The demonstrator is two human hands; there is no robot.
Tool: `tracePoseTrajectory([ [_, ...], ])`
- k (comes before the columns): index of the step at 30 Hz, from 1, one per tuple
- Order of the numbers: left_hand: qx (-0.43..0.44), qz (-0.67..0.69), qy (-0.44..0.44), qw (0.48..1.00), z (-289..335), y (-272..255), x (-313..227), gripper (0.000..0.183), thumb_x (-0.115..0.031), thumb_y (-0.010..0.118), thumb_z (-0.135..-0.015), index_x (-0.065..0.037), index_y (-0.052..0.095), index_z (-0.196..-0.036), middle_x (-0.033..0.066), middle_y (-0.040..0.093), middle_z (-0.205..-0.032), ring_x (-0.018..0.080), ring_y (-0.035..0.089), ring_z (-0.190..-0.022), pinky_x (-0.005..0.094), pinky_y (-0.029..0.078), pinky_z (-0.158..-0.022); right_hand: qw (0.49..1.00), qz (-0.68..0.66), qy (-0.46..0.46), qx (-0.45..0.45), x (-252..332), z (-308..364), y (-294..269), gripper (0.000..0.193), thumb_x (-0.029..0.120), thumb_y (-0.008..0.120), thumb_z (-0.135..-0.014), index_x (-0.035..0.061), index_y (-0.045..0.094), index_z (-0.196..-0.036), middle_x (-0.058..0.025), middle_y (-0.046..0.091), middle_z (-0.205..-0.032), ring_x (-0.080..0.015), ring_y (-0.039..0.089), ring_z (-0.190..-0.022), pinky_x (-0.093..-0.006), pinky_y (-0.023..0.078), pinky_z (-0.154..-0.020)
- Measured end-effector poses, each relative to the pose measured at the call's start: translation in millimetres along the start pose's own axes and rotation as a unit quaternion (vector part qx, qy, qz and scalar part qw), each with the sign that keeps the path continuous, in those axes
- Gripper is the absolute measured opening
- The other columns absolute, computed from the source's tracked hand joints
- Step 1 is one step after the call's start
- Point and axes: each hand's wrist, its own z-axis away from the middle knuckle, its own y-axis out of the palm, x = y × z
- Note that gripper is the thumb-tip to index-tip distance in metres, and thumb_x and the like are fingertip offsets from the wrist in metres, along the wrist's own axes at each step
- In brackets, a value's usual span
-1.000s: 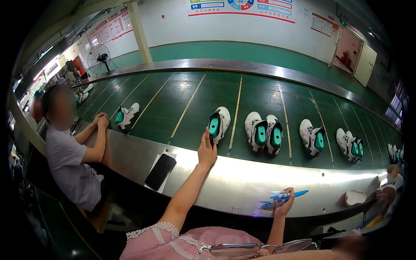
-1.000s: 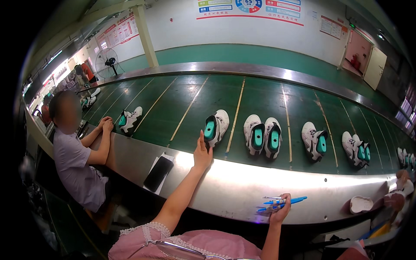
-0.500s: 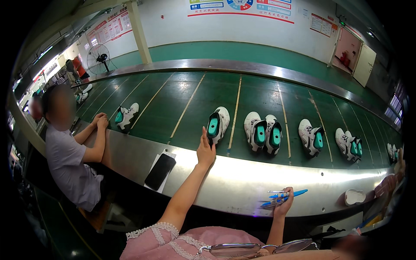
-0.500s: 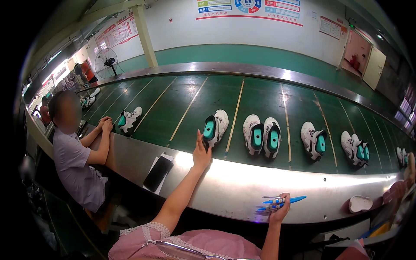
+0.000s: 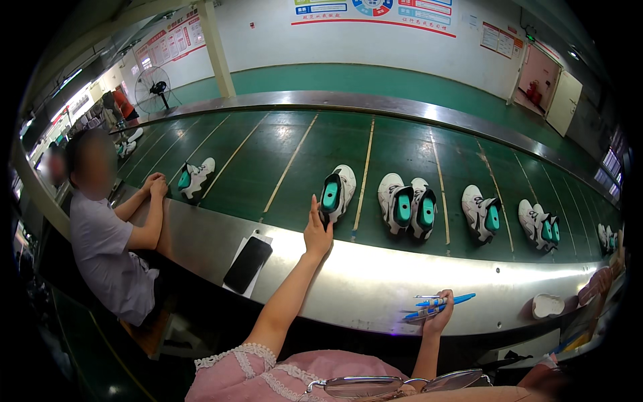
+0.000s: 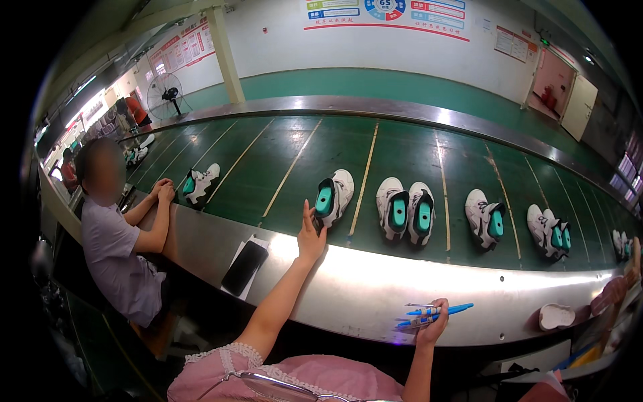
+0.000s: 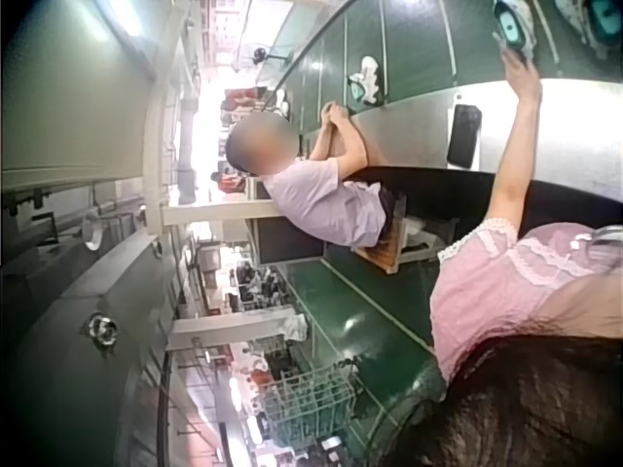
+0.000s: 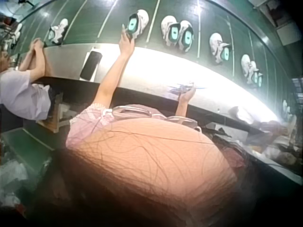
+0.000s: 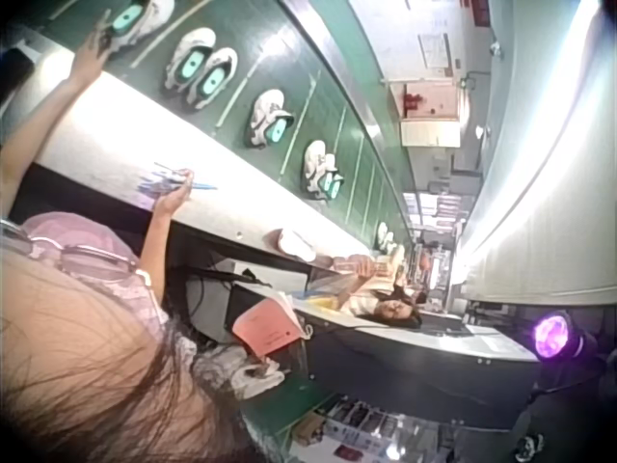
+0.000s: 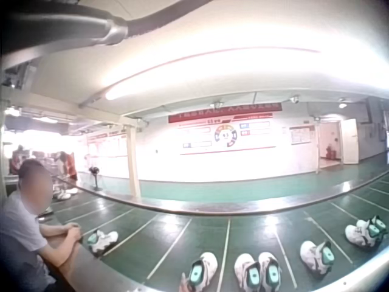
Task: The person repeatedly picks up white sneakers with teal insoles from a conveyor belt, wipes the interior and exterior surfaces with a blue tool, and places them back on the belt. The process is repeated for multiple pairs of shoes throughout the clip.
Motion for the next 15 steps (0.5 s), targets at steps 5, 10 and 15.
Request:
tracePoseTrajectory([
  [5,-0.002,0.01,-0.005,1.0,-0.3,0.7,2.5,0.09,-0.004,0.059,-0.077,-0.017,0.0,-0.143,0.018,0.043,-0.129,0.039,0.053,-0.104,0.0409,0.048,-0.08,1.0,0.004,0.0,0.001,2.6,0.7,3.3,0.022,0.025,0.035,-0.094,0.0116,0.038,-0.076,0.0017,0.035,-0.071,-0.0049,0.037,-0.057,-0.0186,0.036,-0.049],
  [10,-0.014,0.017,-0.005,1.0,-0.6,1.4,4.4,0.09,-0.003,0.06,-0.075,-0.017,0.003,-0.143,0.0181,0.045,-0.127,0.0389,0.053,-0.104,0.041,0.048,-0.08,1.0,0.0,-0.001,0.003,0.9,0.3,2.1,0.022,0.025,0.036,-0.094,0.0116,0.038,-0.076,0.0019,0.035,-0.071,-0.0049,0.036,-0.058,-0.0185,0.034,-0.049],
  [15,-0.023,0.041,-0.039,0.998,-1.6,-0.3,0.7,0.089,0.001,0.061,-0.072,-0.016,0.009,-0.143,0.0172,0.049,-0.123,0.0335,0.055,-0.108,0.036,0.05,-0.082,1.0,0.008,0.005,-0.004,3.6,1.8,5.1,0.022,0.025,0.036,-0.094,0.0116,0.038,-0.076,0.0018,0.035,-0.071,-0.005,0.037,-0.058,-0.0185,0.035,-0.05],
])
